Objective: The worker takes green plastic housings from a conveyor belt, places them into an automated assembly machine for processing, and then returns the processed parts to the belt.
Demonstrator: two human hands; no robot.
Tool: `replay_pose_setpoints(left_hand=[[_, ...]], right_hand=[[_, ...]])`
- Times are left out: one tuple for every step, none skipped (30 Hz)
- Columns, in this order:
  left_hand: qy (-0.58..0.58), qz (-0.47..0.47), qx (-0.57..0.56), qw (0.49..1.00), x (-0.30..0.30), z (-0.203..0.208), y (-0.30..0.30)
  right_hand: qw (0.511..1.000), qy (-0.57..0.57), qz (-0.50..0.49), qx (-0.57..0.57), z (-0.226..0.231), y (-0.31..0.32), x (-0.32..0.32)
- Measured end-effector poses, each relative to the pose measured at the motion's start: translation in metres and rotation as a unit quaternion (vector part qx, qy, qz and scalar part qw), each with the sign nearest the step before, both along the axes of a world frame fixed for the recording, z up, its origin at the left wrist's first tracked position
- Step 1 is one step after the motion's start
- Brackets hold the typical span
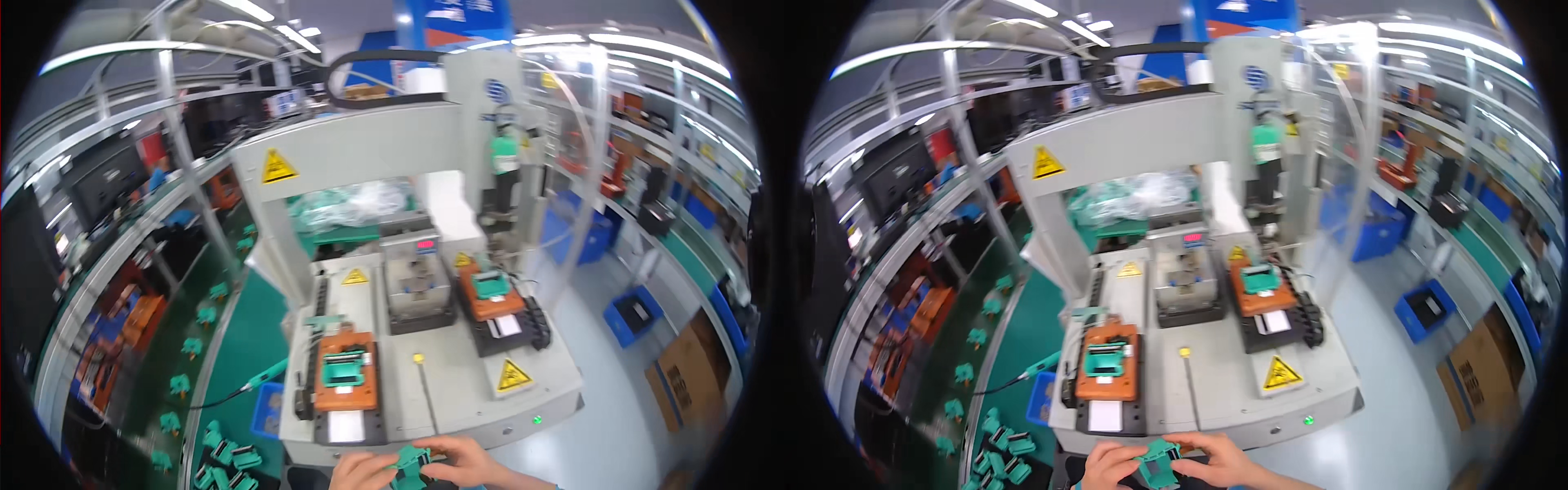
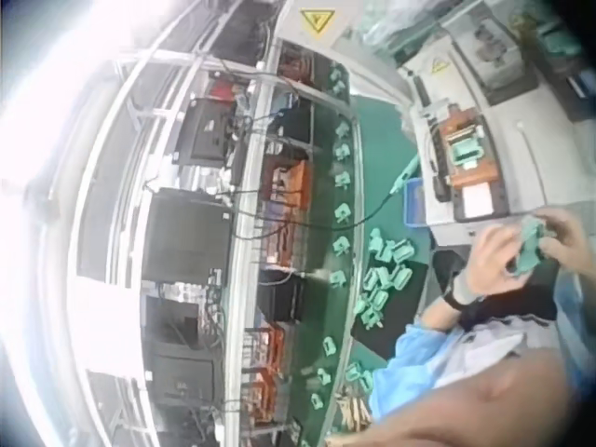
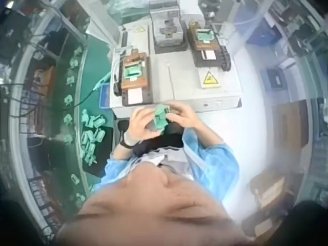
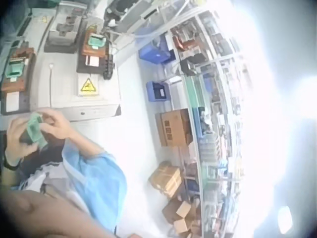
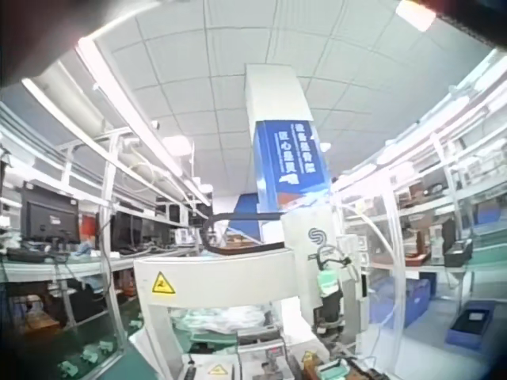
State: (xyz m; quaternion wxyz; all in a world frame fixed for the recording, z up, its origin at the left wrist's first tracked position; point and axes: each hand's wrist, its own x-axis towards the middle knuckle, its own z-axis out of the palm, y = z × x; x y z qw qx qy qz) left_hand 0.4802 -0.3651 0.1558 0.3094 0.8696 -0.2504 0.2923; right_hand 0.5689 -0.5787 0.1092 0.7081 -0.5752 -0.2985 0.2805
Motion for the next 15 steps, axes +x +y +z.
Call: replay_pose_setpoints(left_hand=[[0.005, -0.005, 0.01, 1.0, 0.005, -0.001, -0.006], [0.019, -0.02, 0.001, 1.0, 0.011, 0.002, -0.014], [0.012, -0.03, 0.009, 0.999, 0.016, 0.003, -0.02], [0.0, -0.04, 0.015, 0.999, 0.021, 0.005, -0.027], [-0.013, -0.047, 0.021, 0.999, 0.027, 0.006, -0.033], [-0.028, -0.058, 0.022, 0.998, 0.033, 0.005, -0.039], [-0.041, -0.065, 0.024, 0.997, 0.038, 0.002, -0.046], [-0.055, -0.071, 0.026, 0.996, 0.042, 0.001, -0.052], [-0.056, -0.069, 0.013, 0.996, 0.047, 0.001, -0.057], [-0.057, -0.064, -0.002, 0.996, 0.051, 0.002, -0.062], [-0.057, -0.058, -0.017, 0.997, 0.054, 0.002, -0.067], [-0.054, -0.053, -0.04, 0.996, 0.057, -0.001, -0.069], [-0.044, -0.049, -0.046, 0.997, 0.059, 0.001, -0.072], [-0.033, -0.045, -0.051, 0.997, 0.063, 0.005, -0.075], [-0.022, -0.041, -0.057, 0.997, 0.065, 0.007, -0.078]], right_hand=[[1.0, 0.009, -0.023, -0.013, -0.006, -0.007, 0.002], [0.998, -0.019, -0.057, 0.029, -0.007, -0.01, 0.003], [0.997, -0.021, -0.069, 0.033, -0.012, -0.016, 0.004], [0.996, -0.028, -0.079, 0.036, -0.015, -0.023, 0.006], [0.995, -0.035, -0.086, 0.038, -0.016, -0.029, 0.008], [0.99, -0.036, -0.12, 0.059, -0.015, -0.035, 0.008], [0.985, -0.036, -0.151, 0.08, -0.015, -0.039, 0.008], [0.978, -0.036, -0.18, 0.102, -0.015, -0.043, 0.009], [0.97, -0.058, -0.215, 0.093, -0.018, -0.048, 0.013], [0.962, -0.08, -0.247, 0.082, -0.021, -0.056, 0.019], [0.953, -0.101, -0.278, 0.071, -0.021, -0.063, 0.023], [0.952, -0.014, -0.288, 0.103, -0.014, -0.072, 0.023], [0.944, -0.026, -0.307, 0.122, -0.01, -0.081, 0.028], [0.935, -0.038, -0.324, 0.14, -0.007, -0.09, 0.033], [0.925, -0.05, -0.341, 0.159, -0.006, -0.099, 0.036]])
